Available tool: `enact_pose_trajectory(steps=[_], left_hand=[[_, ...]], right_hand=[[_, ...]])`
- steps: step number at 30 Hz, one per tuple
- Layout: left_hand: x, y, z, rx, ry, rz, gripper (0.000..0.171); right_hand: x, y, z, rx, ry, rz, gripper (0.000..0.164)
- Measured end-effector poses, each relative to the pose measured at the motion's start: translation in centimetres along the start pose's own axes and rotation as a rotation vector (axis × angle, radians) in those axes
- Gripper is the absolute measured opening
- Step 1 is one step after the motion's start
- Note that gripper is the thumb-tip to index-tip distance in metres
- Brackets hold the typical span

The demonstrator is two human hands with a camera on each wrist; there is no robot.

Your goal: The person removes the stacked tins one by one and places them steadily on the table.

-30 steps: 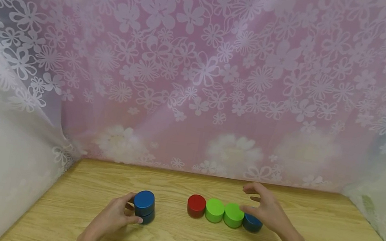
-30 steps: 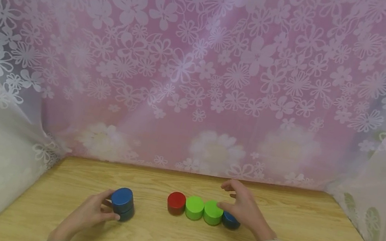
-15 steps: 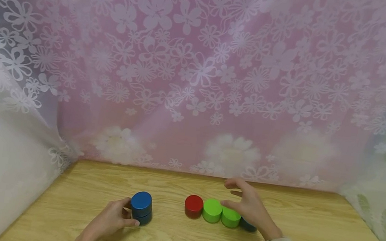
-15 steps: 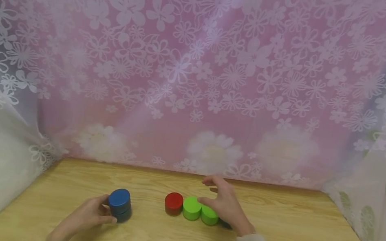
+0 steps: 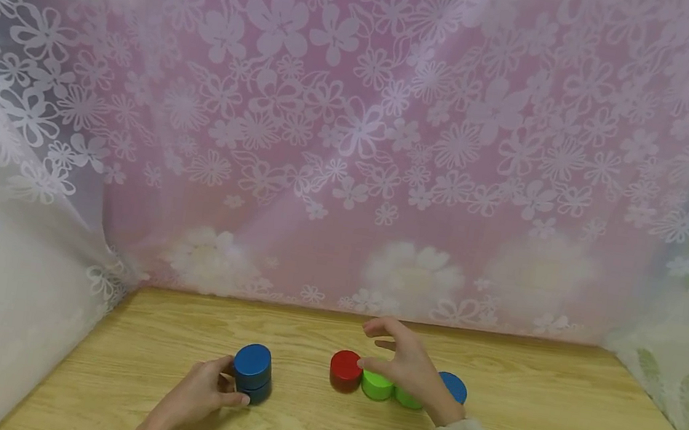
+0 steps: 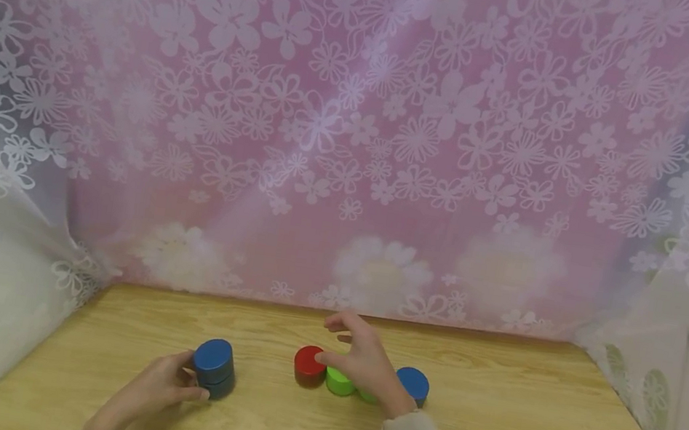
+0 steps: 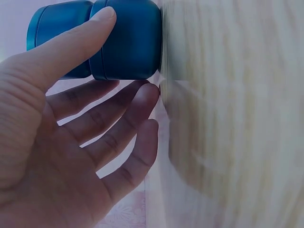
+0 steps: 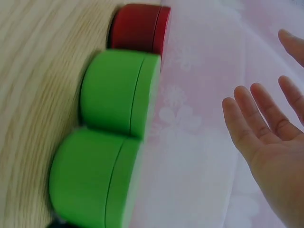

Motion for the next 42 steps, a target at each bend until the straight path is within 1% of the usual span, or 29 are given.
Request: enact_pose_trajectory(steps=[5,15,24,35,40,42], left_hand=[[0.1,0.1,0.1,0.004,0.008,-0.003,0.042],[0.0,0.0,0.0,-0.002,0.031,0.019,0.042],[0.1,0.0,0.0,-0.002,0.038,0.027,0.041],[0.2,0.1,0.0,-0.002,0.029,0.035,0.039],[0.1,0.1,0.0,-0.005,0.021,0.023,0.040],[0.1,0.1,0.0,-0.006,0.024,0.021,0.040]], right_hand=[[-0.3,1.4,0.4,-0.031,-0.007,0.029,0.040],[-1.2,3.1,1.1,-0.066,-0.014,0.050,0.037],[-0.9,5.0,1.7,-0.079,0.005,0.065,0.039],[-0.7,7.6,2.2,-0.131,0.017,0.102,0.037],[-0.6,8.5,2.4,-0.147,0.036,0.132,0.036],[-0.5,8.7,2.4,-0.151,0.057,0.149,0.035]])
Point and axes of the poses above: each hand's wrist, its own z-axis towards the middle knuckle, its own y-axis out of the palm, x = y × z, the point moved 6 cm from there along z, towards the middle knuckle, and after that the axes turned 5 degrees about z, right-handed, at the moved point
